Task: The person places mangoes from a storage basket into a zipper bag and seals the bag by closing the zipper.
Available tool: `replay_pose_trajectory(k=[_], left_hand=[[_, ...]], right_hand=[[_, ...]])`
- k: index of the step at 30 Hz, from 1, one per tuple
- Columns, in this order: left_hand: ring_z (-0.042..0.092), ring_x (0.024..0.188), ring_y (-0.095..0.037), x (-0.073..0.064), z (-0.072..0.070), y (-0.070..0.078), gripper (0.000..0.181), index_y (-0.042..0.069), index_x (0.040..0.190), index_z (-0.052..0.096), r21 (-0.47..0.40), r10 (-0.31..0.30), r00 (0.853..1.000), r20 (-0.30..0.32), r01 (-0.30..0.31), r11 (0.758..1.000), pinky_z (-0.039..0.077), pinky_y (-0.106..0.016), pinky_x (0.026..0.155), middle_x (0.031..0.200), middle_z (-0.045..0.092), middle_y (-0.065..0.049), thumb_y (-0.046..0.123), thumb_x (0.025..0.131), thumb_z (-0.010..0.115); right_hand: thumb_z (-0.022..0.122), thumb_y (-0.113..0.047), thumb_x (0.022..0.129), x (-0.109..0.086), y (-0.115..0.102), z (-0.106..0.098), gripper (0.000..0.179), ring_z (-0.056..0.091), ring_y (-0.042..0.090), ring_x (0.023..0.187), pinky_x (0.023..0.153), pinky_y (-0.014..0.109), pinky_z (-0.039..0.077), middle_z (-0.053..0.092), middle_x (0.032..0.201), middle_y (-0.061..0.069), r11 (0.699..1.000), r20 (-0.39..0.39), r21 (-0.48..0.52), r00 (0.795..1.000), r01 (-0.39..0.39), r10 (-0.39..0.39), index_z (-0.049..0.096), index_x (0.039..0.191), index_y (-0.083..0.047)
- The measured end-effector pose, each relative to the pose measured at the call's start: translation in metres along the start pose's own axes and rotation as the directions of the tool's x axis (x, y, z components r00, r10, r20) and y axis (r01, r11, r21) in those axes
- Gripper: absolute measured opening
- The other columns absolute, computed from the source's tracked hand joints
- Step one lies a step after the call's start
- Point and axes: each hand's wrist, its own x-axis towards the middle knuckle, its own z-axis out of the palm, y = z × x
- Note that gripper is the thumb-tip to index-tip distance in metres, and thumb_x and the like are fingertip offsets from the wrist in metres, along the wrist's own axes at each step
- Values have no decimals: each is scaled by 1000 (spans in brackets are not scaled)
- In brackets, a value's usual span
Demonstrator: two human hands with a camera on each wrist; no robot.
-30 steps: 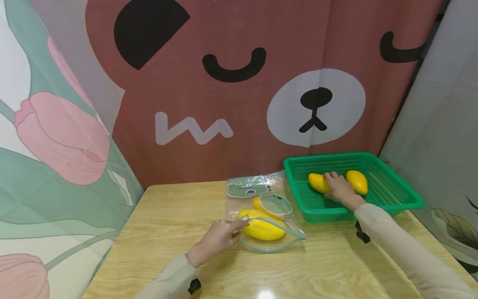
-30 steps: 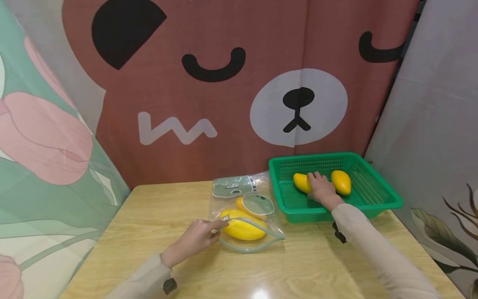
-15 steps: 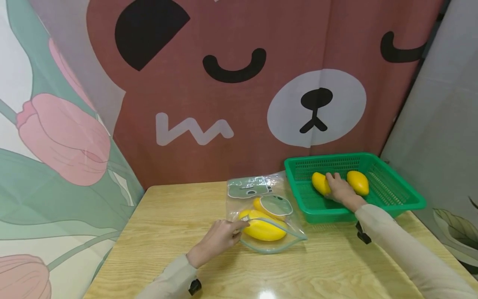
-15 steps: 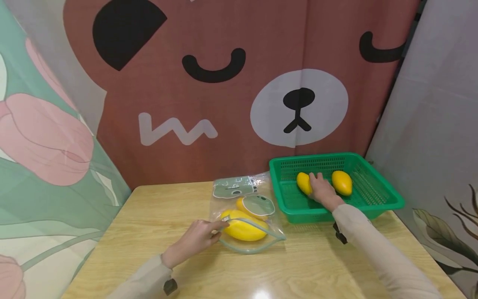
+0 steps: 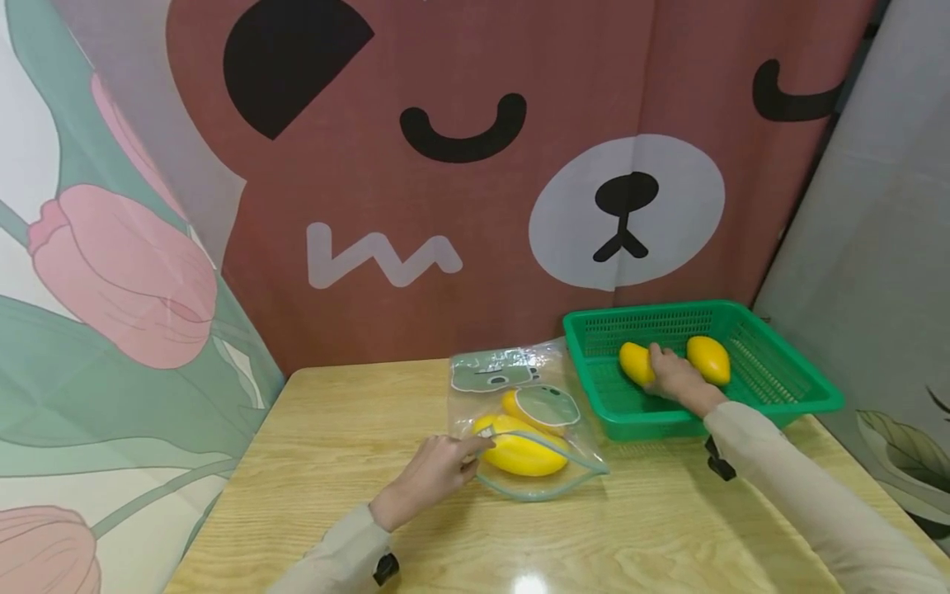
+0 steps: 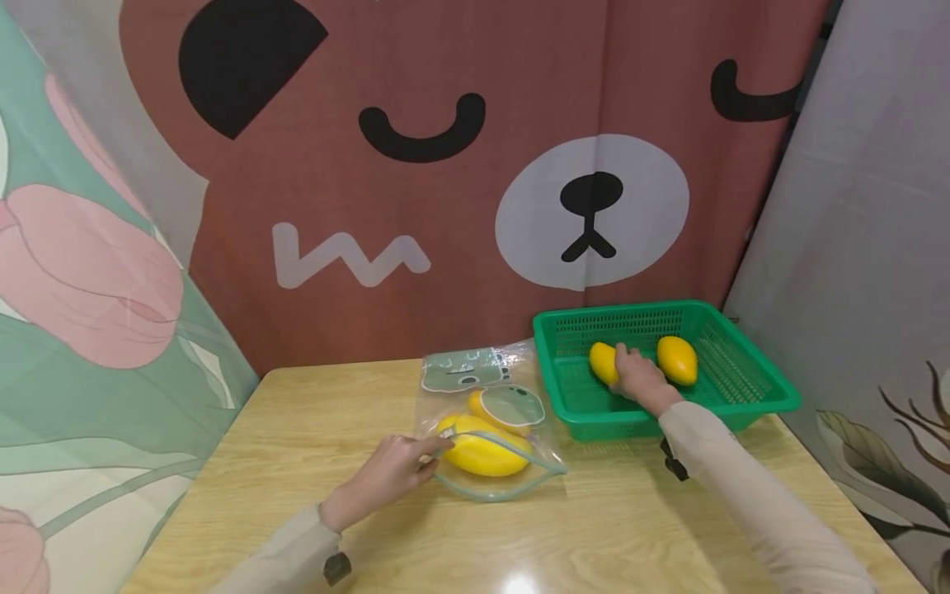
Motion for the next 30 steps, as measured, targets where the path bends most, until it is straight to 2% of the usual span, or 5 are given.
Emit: replay_pose_trajectory(k=[5,11,17,23,30], left_hand=[[23,45,7,1,0,2,39,8,116,71,-5,1,1000,0,-1,1000,26,-10,42,88,74,-4,-6,80,74],[21,45,5,4,-2,2,39,8,117,71,-5,0,1000,-13,0,1000,25,-10,43,102,74,-6,-6,81,74],[20,44,6,2,-3,1,38,7,118,71,-18,-1,1000,0,1,1000,24,-10,42,95,75,-6,-6,82,74],[20,45,6,2,-2,0,39,8,118,71,-7,6,1000,-4,-7,1000,24,-10,42,99,75,-6,-6,82,73],[21,45,6,2,-2,1,39,9,118,71,-6,1,1000,-4,-1,1000,25,-10,42,95,75,-4,-6,82,73]], right_hand=[[72,-14,90,-1,2,-1,72,58,50,89,74,56,50,46,114,46,999,25,-53,1000,-3,4,26,132,22],[70,-12,89,-1,4,-6,64,59,43,77,67,53,50,56,96,36,996,2,-84,1000,19,-19,31,128,22],[72,-15,87,0,1,-5,67,61,40,75,63,50,52,59,92,33,997,-10,-73,1000,6,-7,36,128,24],[72,-13,85,-1,2,-7,46,54,32,65,57,43,47,55,78,20,1000,-19,-26,1000,15,-16,47,109,18],[71,-16,86,-3,5,-10,40,49,28,62,55,40,43,52,73,15,999,-32,5,999,38,-38,50,101,15]])
